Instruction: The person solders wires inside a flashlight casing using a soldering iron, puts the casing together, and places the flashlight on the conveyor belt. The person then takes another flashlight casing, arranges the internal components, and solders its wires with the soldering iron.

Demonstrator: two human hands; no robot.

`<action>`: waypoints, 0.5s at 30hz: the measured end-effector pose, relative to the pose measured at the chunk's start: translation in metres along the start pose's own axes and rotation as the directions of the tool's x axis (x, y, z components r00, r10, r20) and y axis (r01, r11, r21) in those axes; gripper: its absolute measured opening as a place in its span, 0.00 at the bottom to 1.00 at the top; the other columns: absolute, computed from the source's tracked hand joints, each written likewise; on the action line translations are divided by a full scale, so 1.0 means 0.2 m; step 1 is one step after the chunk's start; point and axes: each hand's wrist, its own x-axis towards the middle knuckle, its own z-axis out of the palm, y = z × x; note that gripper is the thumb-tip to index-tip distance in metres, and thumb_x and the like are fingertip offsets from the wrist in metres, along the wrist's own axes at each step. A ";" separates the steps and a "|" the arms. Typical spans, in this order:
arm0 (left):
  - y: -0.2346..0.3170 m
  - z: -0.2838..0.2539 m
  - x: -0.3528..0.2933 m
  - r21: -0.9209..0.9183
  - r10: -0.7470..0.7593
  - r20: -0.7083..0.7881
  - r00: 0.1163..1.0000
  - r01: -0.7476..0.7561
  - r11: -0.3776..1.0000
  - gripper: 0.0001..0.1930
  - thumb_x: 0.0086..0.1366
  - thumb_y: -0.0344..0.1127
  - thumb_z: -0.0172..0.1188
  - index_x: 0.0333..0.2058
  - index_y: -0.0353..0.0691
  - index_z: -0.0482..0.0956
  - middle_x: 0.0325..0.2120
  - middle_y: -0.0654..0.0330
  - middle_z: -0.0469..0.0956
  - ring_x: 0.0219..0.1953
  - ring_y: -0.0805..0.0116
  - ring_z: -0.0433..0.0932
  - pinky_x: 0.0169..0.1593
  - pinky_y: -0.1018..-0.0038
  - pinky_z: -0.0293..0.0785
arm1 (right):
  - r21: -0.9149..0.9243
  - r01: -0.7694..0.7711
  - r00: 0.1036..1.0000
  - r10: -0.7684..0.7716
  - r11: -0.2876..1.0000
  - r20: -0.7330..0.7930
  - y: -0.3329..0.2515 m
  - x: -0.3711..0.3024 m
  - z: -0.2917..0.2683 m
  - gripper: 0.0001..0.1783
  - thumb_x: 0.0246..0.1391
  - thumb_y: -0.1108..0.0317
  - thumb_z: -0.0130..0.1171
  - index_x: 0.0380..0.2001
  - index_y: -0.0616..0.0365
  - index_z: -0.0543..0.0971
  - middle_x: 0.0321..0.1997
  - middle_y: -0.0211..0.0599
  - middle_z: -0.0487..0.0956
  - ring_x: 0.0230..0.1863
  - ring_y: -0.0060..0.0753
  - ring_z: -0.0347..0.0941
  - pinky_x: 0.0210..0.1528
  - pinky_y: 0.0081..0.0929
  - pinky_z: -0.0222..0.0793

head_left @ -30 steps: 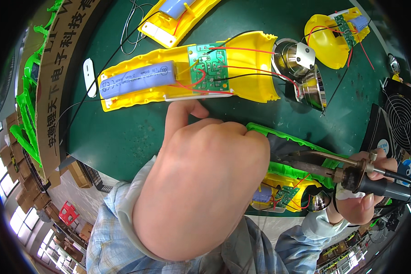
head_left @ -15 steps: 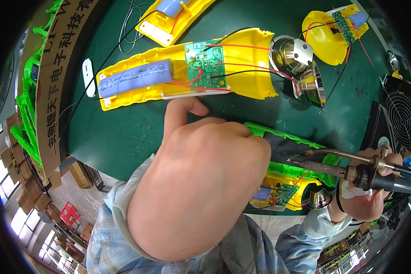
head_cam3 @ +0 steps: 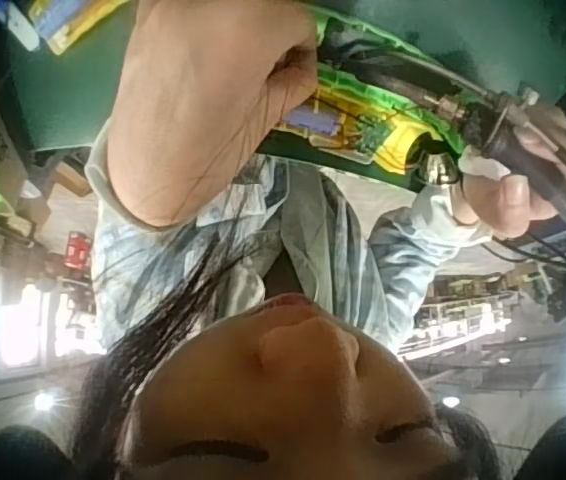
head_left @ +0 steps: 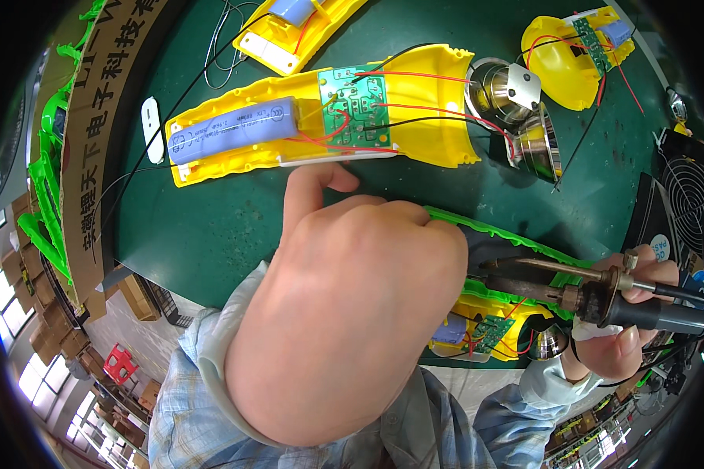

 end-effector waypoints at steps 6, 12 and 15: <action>0.01 0.00 0.00 0.014 -0.007 -0.026 1.000 0.007 1.000 0.03 0.40 0.26 0.57 0.17 0.41 0.72 0.10 0.63 0.68 0.16 0.66 0.69 0.42 0.68 0.62 | 0.064 0.010 1.000 -0.012 0.998 0.027 0.01 0.02 0.02 0.21 0.32 0.59 0.59 0.24 0.63 0.63 0.21 0.38 0.64 0.20 0.23 0.60 0.18 0.16 0.60; 0.02 0.00 0.00 0.021 -0.006 -0.033 0.999 0.007 1.000 0.03 0.41 0.26 0.57 0.17 0.41 0.72 0.10 0.64 0.68 0.16 0.66 0.69 0.42 0.68 0.62 | 0.057 0.001 0.999 -0.004 0.998 0.047 0.00 0.02 0.02 0.21 0.32 0.60 0.59 0.24 0.64 0.64 0.20 0.39 0.64 0.19 0.23 0.58 0.19 0.18 0.59; 0.00 0.01 0.00 0.027 -0.012 -0.026 1.000 0.013 1.000 0.03 0.40 0.26 0.58 0.17 0.41 0.72 0.10 0.64 0.68 0.16 0.66 0.69 0.42 0.68 0.62 | 0.022 -0.003 0.999 0.002 1.000 0.038 0.01 0.02 0.02 0.22 0.32 0.60 0.59 0.25 0.65 0.64 0.20 0.39 0.64 0.19 0.23 0.59 0.19 0.19 0.59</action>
